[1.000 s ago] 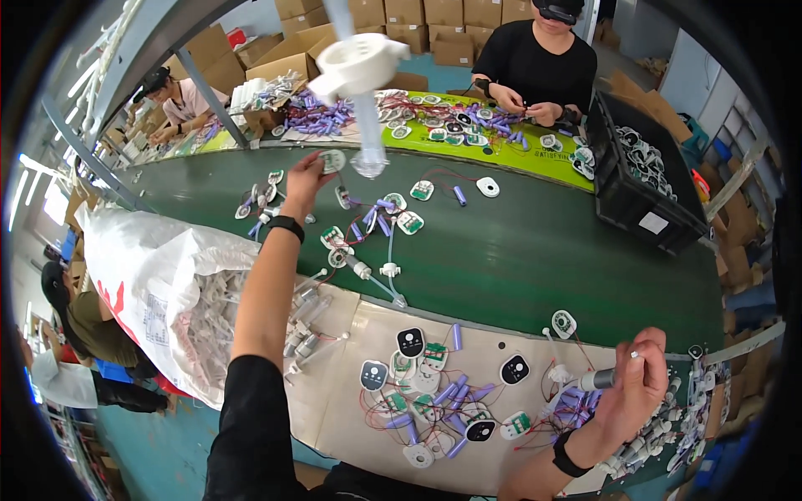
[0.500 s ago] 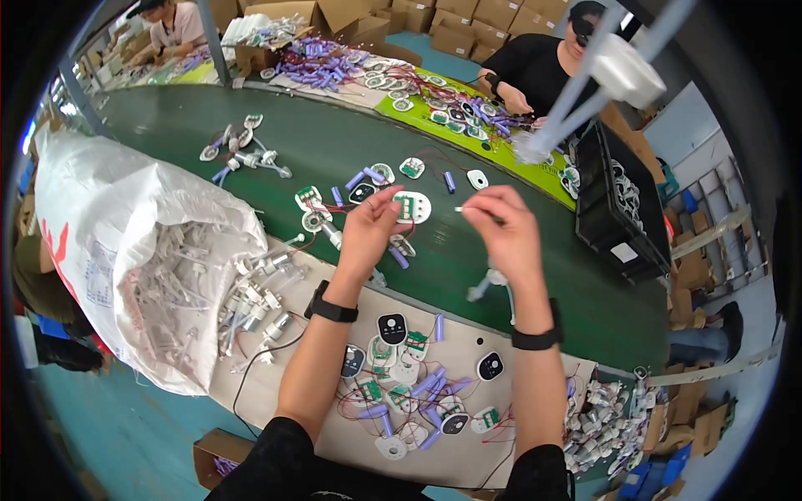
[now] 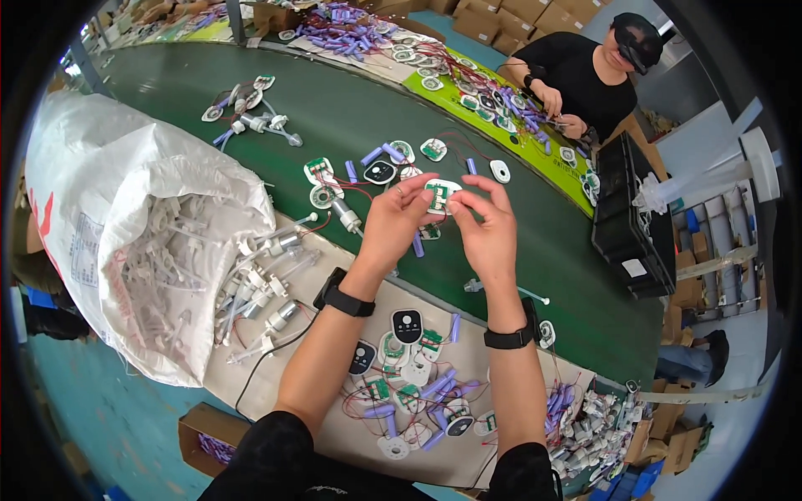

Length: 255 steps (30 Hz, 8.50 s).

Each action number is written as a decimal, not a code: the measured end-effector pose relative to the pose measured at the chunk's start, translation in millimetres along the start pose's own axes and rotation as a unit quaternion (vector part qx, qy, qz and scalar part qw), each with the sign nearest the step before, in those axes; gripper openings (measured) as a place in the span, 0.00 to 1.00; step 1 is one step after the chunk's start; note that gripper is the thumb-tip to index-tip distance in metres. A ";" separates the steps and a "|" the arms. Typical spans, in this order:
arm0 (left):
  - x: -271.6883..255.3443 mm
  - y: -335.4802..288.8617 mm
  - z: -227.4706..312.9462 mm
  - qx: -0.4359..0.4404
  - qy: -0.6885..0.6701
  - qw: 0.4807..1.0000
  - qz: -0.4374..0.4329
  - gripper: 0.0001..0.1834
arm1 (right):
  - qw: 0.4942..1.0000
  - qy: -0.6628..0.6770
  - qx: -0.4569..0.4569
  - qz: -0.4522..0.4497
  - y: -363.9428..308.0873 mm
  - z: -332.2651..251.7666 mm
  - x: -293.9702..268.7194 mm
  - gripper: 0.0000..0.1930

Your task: The person assembles electronic components by hand, fitting a circuit board into a plastic housing and pressing them together. They then set the unit aside and pick up a motor and a battery to continue the assembly process.

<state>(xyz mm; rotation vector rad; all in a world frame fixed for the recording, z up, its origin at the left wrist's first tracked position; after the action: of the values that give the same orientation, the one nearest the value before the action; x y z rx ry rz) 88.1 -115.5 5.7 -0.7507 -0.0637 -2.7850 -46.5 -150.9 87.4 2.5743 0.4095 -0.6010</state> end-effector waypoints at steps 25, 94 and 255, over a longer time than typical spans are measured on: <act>-13.7 1.0 6.9 0.019 -0.023 0.999 0.021 0.17 | 1.000 -0.007 0.020 -0.009 5.8 -8.7 12.8 0.05; -90.4 3.8 76.4 0.126 0.654 0.726 0.172 0.19 | 0.960 -0.185 -0.039 -0.207 -50.2 42.2 34.0 0.22; 35.9 3.0 -14.2 0.154 0.259 0.952 0.044 0.10 | 0.957 0.156 0.245 0.024 -30.5 68.7 -27.6 0.07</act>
<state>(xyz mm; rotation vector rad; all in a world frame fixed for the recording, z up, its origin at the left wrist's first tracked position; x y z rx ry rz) 52.0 -128.4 11.2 0.0583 -0.3436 -2.6965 -105.2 -164.1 34.6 3.1626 0.3270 -0.3007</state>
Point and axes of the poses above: each hand's wrist, its own y-axis towards the middle knuckle, its own x-axis out of the palm, z = x × y, the point moved 9 cm from there along y, towards the middle knuckle, and after that the axes turned 4 degrees about y, right-handed, at the moved point
